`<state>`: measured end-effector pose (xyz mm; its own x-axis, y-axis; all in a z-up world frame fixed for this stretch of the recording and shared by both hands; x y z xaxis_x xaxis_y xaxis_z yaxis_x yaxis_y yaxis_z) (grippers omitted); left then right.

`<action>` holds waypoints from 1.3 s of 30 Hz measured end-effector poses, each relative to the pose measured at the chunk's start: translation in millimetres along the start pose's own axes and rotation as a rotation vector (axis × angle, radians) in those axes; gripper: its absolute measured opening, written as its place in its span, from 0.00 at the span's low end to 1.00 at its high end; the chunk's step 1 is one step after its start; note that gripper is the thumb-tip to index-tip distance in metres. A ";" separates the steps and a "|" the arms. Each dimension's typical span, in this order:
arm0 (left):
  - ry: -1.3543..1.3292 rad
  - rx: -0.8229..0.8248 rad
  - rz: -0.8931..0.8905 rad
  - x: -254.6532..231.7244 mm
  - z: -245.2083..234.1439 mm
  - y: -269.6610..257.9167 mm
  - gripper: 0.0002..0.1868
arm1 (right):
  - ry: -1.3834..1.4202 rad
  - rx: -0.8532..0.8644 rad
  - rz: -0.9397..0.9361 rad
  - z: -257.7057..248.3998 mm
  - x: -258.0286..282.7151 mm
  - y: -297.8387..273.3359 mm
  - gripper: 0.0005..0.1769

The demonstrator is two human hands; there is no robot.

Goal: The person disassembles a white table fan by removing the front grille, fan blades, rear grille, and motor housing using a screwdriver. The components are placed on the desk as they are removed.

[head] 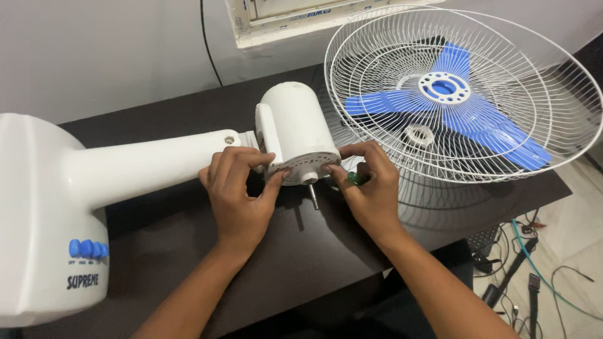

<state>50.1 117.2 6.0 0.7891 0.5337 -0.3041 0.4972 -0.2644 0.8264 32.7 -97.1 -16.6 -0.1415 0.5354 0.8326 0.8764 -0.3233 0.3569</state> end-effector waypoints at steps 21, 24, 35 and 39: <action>0.007 0.095 0.089 -1.8 0.2 5.9 0.18 | -0.022 0.054 0.075 -9.7 14.9 2.5 0.11; -0.012 0.098 0.109 -3.3 -1.9 9.9 0.18 | -0.048 0.067 0.039 -12.7 25.0 3.6 0.10; -0.029 0.111 0.152 -2.4 -0.1 11.0 0.19 | -0.220 0.041 -0.111 -13.2 51.0 -2.9 0.11; -0.066 0.100 0.159 -0.8 -0.5 11.1 0.18 | -0.224 0.055 -0.137 -10.2 50.7 -0.1 0.17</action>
<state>54.8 114.2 15.7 0.8809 0.4259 -0.2064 0.3951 -0.4218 0.8161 20.8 -77.9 29.9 -0.1604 0.7324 0.6618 0.8806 -0.1966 0.4310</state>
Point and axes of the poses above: each hand's wrist, its own y-axis towards the middle knuckle, its own z-axis out of the palm, x = y × z, the point moved 9 cm from there along y, towards the middle knuckle, and after that the axes turned 14 degrees about z, right-handed, at the moved point
